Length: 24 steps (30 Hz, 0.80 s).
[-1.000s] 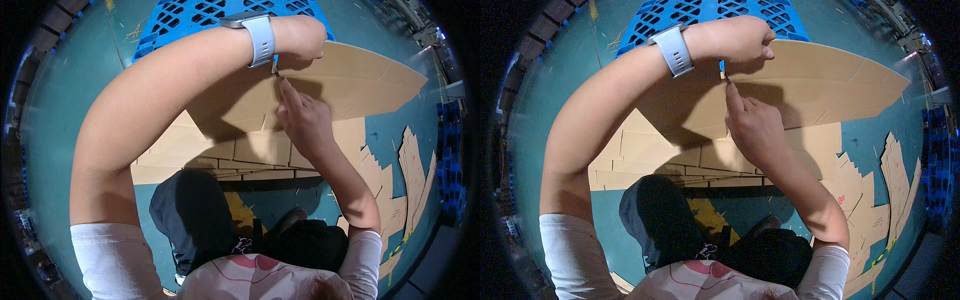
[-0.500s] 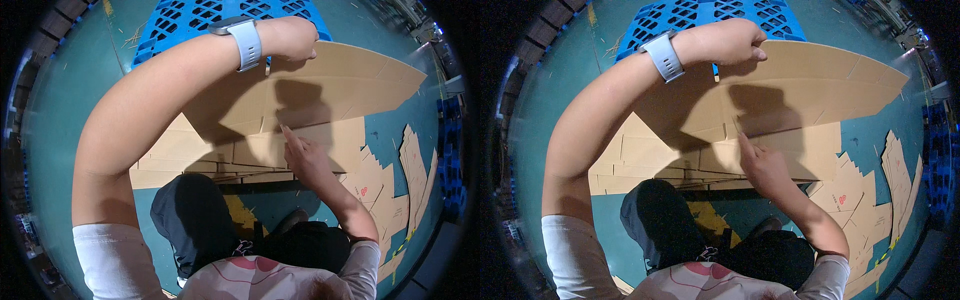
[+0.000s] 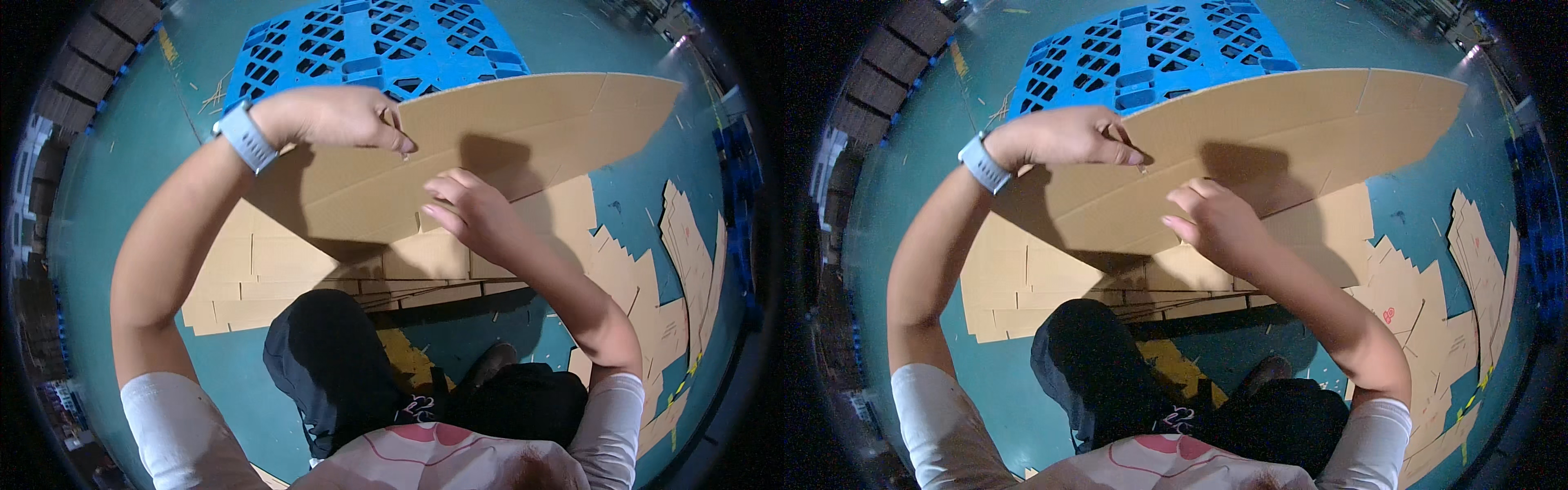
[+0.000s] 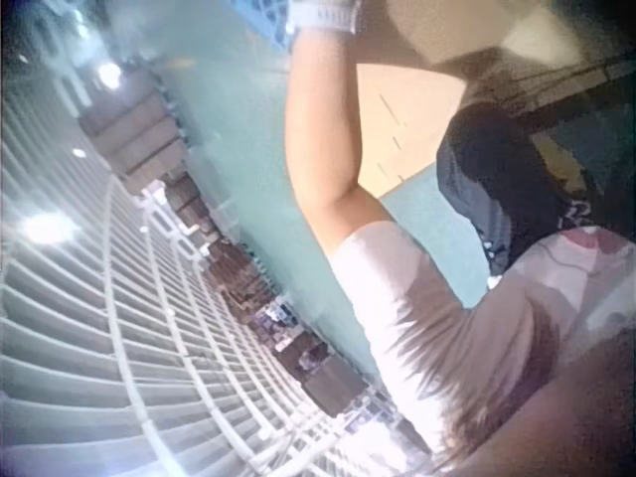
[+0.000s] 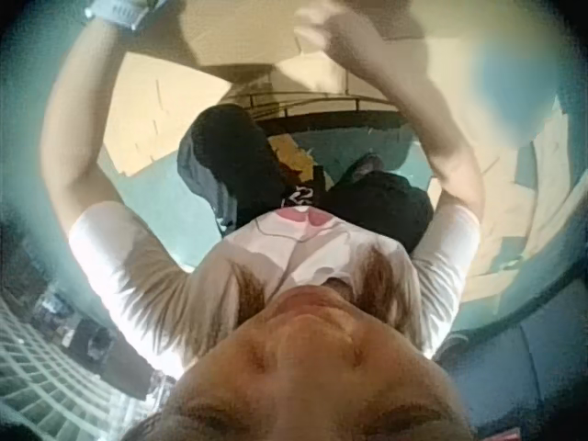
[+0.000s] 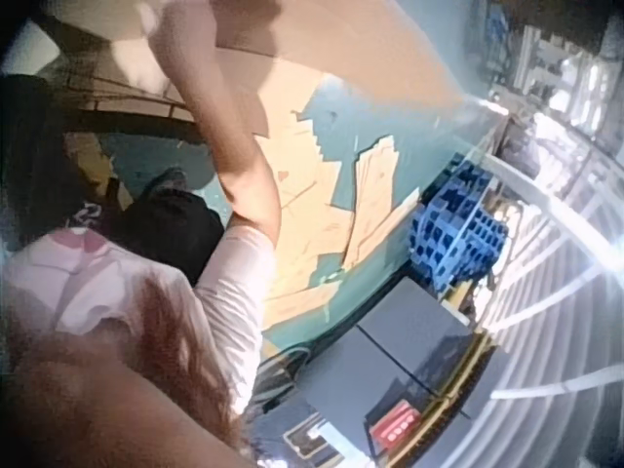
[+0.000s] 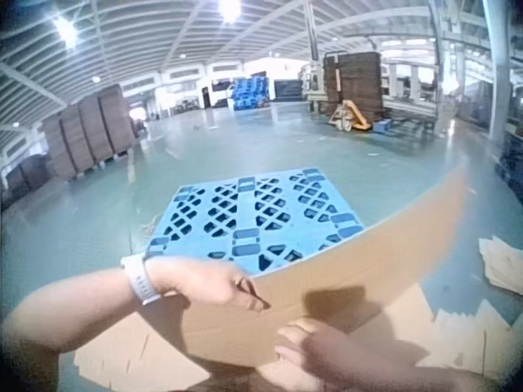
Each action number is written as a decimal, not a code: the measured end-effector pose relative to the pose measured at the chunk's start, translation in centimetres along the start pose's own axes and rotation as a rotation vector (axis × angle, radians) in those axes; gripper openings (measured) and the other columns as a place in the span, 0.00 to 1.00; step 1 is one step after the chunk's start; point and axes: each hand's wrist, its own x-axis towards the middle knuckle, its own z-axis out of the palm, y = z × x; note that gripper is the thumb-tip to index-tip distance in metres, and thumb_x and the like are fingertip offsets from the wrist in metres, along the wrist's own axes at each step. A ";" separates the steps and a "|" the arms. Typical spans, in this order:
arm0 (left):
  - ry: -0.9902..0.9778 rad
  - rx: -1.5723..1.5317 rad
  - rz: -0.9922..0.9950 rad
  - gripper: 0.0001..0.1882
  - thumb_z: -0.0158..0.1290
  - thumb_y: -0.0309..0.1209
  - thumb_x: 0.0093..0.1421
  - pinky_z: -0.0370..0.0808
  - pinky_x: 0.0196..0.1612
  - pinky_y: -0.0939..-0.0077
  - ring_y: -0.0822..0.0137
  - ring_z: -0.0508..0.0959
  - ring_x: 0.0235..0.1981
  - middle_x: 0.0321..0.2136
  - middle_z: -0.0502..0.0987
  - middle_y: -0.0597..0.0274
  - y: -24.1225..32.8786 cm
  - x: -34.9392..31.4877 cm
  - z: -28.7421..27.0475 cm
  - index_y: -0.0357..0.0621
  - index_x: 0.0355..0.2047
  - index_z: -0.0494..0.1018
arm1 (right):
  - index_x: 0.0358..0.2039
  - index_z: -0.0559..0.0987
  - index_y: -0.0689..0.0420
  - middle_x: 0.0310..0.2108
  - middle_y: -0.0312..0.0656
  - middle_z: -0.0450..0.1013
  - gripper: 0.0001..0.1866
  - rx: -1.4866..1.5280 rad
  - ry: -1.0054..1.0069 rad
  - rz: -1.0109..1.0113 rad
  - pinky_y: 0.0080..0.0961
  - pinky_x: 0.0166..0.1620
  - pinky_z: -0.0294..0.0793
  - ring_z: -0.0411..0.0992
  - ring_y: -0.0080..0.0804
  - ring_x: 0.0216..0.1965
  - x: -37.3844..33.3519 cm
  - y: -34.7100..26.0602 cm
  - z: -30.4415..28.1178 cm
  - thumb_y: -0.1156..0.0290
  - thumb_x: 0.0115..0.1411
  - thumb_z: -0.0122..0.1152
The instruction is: The person sits on the floor and uses a utility knife to cut along pre-scored lines on flat cardboard sheets. They separate the cut pieces and stack them on a blue plastic crate, repeating the process with multiple sheets.
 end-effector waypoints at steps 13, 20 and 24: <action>0.036 -0.201 0.167 0.20 0.55 0.41 0.59 0.70 0.35 0.75 0.70 0.74 0.28 0.27 0.78 0.60 -1.2 1.6 3.0 0.38 0.44 0.73 | 0.27 0.74 0.65 0.22 0.52 0.69 0.09 0.342 0.129 0.307 0.32 0.28 0.68 0.71 0.42 0.23 0.7 -0.2 3.0 0.72 0.59 0.56; 0.055 -0.193 0.211 0.21 0.57 0.44 0.57 0.70 0.35 0.75 0.69 0.74 0.28 0.28 0.77 0.59 -1.6 1.1 2.6 0.38 0.42 0.72 | 0.25 0.73 0.66 0.20 0.40 0.71 0.13 0.694 0.332 0.473 0.26 0.27 0.66 0.68 0.22 0.23 0.8 -1.8 4.8 0.69 0.63 0.53; -0.040 -0.145 0.172 0.20 0.56 0.40 0.59 0.70 0.42 0.75 0.72 0.73 0.36 0.35 0.77 0.60 -0.9 1.3 2.2 0.39 0.45 0.70 | 0.25 0.74 0.66 0.21 0.37 0.73 0.14 0.799 0.358 0.548 0.20 0.28 0.67 0.68 0.20 0.24 0.6 -2.4 4.9 0.68 0.63 0.53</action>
